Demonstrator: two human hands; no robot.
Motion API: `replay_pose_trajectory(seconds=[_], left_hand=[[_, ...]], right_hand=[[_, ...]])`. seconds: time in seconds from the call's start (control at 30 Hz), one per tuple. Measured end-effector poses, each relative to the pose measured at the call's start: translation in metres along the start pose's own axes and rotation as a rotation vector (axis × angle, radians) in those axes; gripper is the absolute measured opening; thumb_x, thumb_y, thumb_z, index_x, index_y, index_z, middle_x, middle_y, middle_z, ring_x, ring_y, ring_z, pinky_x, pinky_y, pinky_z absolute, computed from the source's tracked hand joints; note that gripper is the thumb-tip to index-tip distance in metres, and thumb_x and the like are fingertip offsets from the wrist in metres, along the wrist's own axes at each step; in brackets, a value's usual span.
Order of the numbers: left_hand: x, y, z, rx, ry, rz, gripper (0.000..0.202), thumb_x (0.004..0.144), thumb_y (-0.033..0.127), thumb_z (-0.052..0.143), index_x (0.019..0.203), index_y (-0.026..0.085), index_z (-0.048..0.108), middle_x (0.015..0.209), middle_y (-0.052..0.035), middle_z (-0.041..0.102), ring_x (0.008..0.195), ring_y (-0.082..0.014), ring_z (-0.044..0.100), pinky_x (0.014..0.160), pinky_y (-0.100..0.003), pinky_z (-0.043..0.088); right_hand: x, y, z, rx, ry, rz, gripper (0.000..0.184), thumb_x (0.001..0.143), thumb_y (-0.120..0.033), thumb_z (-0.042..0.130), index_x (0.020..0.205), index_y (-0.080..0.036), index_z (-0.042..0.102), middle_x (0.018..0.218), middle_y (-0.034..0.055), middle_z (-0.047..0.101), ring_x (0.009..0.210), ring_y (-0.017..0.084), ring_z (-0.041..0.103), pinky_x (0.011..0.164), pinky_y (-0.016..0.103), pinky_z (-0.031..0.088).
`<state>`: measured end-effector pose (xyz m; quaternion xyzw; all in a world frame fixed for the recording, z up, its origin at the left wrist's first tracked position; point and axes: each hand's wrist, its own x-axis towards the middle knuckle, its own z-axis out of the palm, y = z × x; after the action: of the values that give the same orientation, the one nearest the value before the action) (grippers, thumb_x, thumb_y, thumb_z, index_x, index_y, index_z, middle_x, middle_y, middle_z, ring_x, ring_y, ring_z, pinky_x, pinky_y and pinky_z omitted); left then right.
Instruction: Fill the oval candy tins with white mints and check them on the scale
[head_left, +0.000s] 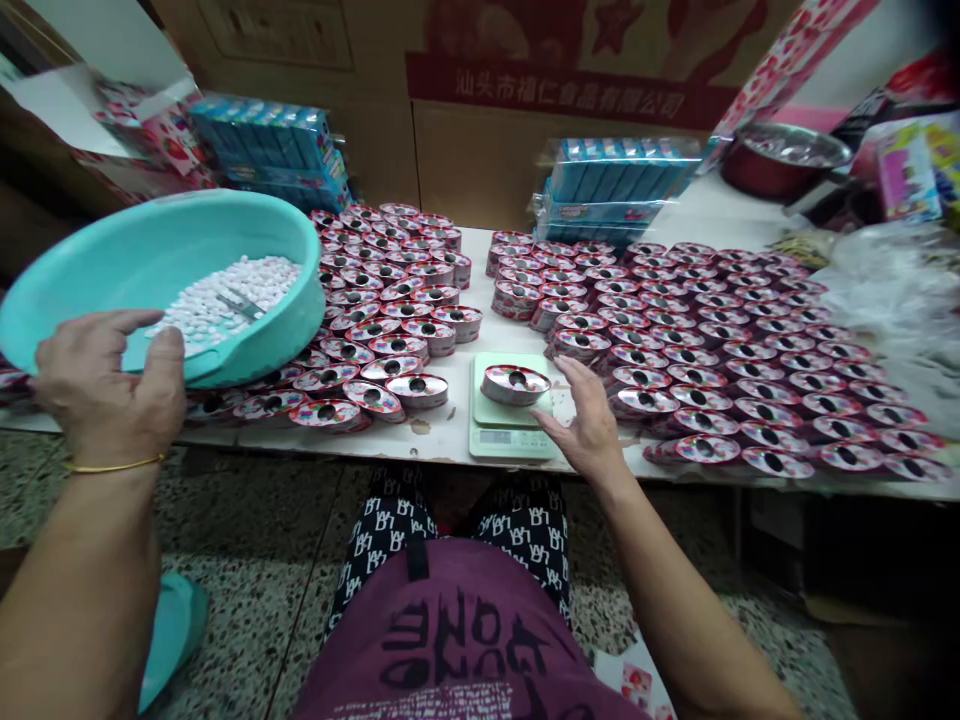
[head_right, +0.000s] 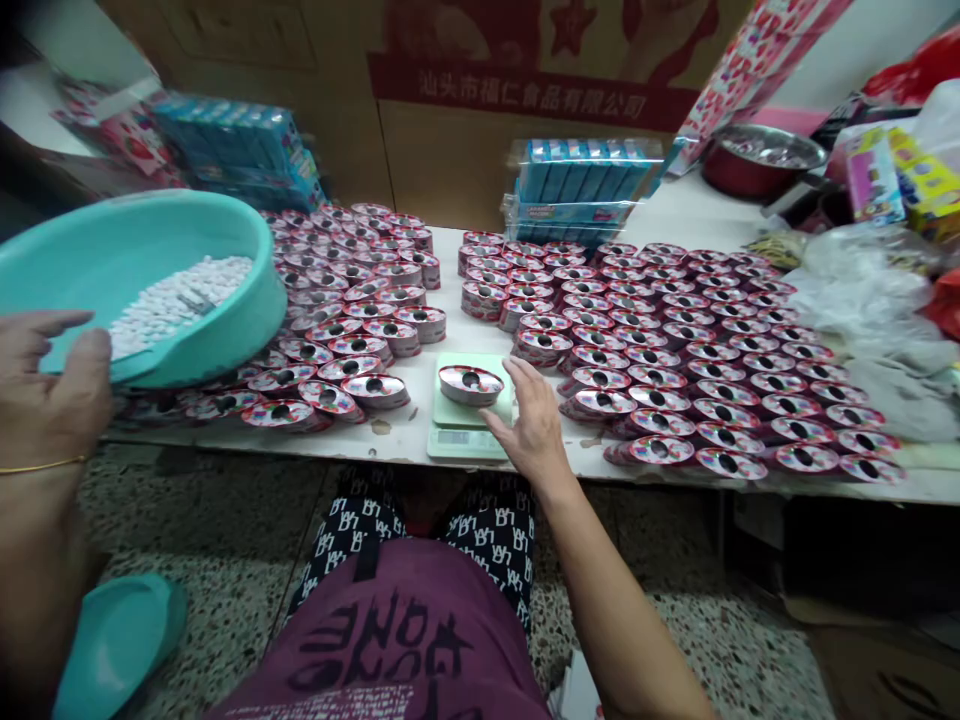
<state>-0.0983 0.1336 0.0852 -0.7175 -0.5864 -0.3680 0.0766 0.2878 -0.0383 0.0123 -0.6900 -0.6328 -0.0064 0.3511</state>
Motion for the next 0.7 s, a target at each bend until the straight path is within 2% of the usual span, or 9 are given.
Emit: replay_pose_trajectory(seconds=[0.1,0.33,0.5,0.57,0.7], left_hand=[[0.002,-0.008,0.01,0.135,-0.008,0.103,0.042,0.078,0.039,0.04,0.103,0.01,0.058,0.103,-0.0117,0.059,0.101,-0.0207,0.048,0.089,-0.035,0.031],[-0.002,0.002,0.019,0.317,-0.109,-0.041,0.047,0.08,0.048,0.032,0.109,0.018,0.055,0.109,-0.0088,0.056,0.097,-0.0232,0.048,0.079,-0.035,0.032],[0.0,0.0,0.017,0.386,-0.149,-0.001,0.045,0.08,0.048,0.031,0.108,0.021,0.054,0.106,-0.0061,0.058,0.09,-0.0219,0.051,0.073,-0.032,0.031],[0.001,-0.001,0.016,0.388,-0.157,0.023,0.042,0.08,0.046,0.033,0.106,0.022,0.054,0.106,-0.0051,0.059,0.088,-0.0216,0.052,0.071,-0.031,0.032],[0.002,-0.007,0.018,0.343,-0.143,0.062,0.039,0.08,0.044,0.035,0.104,0.021,0.055,0.105,-0.005,0.06,0.089,-0.0214,0.052,0.072,-0.03,0.033]], right_hand=[[0.012,-0.005,0.007,-0.03,-0.046,-0.027,0.06,0.072,-0.036,0.054,0.125,-0.021,0.031,0.126,0.0089,0.039,0.116,0.022,0.035,0.095,0.042,0.032],[0.013,0.001,0.023,-0.054,-0.137,-0.011,0.064,0.069,-0.036,0.057,0.125,-0.02,0.031,0.127,0.0105,0.037,0.115,0.024,0.035,0.094,0.043,0.032],[0.021,-0.001,0.028,0.042,-0.22,-0.026,0.046,0.075,-0.025,0.049,0.119,-0.022,0.039,0.108,0.0076,0.051,0.099,0.021,0.049,0.084,0.037,0.041],[0.037,0.001,0.031,0.069,-0.175,-0.036,0.042,0.075,-0.021,0.048,0.117,-0.022,0.041,0.103,0.0065,0.054,0.094,0.019,0.051,0.081,0.035,0.042],[0.1,0.011,0.05,0.034,0.089,-0.038,0.042,0.073,-0.018,0.047,0.114,-0.019,0.043,0.105,0.0077,0.053,0.098,0.021,0.049,0.083,0.037,0.04]])
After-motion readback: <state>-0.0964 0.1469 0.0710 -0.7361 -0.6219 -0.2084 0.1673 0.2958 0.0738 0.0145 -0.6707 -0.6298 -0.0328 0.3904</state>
